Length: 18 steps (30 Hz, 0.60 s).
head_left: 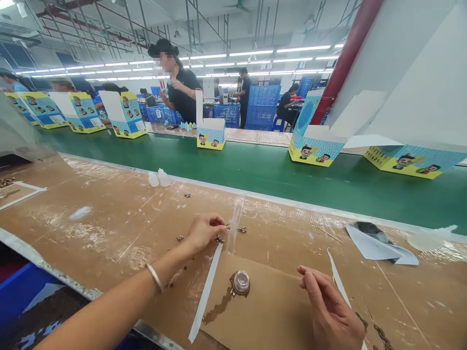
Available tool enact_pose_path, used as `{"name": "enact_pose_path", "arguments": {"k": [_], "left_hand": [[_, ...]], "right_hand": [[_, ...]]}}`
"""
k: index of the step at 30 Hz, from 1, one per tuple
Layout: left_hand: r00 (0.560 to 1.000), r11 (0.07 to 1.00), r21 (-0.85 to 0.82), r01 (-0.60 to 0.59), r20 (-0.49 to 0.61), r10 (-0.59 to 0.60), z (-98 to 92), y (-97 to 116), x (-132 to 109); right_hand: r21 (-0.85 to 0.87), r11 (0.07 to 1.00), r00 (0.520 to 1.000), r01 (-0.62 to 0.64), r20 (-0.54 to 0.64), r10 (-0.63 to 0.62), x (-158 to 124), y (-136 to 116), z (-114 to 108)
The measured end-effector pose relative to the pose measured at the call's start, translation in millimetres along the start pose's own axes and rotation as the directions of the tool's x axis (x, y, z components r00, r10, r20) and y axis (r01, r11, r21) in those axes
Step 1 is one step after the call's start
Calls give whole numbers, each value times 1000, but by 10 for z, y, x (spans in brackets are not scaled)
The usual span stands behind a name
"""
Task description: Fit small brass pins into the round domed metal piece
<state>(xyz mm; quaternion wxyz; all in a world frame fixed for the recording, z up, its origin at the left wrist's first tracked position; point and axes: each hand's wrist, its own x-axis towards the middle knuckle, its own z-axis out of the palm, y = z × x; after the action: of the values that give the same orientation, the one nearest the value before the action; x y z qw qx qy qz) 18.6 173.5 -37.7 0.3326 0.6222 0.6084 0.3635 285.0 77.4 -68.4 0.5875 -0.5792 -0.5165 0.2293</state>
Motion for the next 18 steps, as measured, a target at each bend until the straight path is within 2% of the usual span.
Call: {"name": "enact_pose_path", "arguments": {"k": [3, 6, 8, 11, 14, 18], "left_hand": [[998, 997, 76, 6, 68, -11, 241, -111, 320], [994, 987, 158, 16, 102, -32, 385, -148, 456], [992, 977, 213, 16, 122, -43, 409, -149, 492], [988, 951, 310, -6, 146, -42, 323, -120, 484], [984, 893, 445, -68, 176, -12, 129, -42, 374], [935, 767, 590, -253, 351, 39, -98, 77, 103]], "right_hand": [[8, 1000, 999, 30, 24, -30, 14, 76, 11], [14, 998, 996, 69, 59, -70, 4, 89, 0], [19, 996, 992, 91, 89, -93, 5, 87, -3], [37, 993, 989, 110, 92, -113, 3, 72, 7], [46, 995, 995, 84, 44, -86, -13, 33, 21], [51, 996, 996, 77, 32, -78, -22, -54, 38]]}}
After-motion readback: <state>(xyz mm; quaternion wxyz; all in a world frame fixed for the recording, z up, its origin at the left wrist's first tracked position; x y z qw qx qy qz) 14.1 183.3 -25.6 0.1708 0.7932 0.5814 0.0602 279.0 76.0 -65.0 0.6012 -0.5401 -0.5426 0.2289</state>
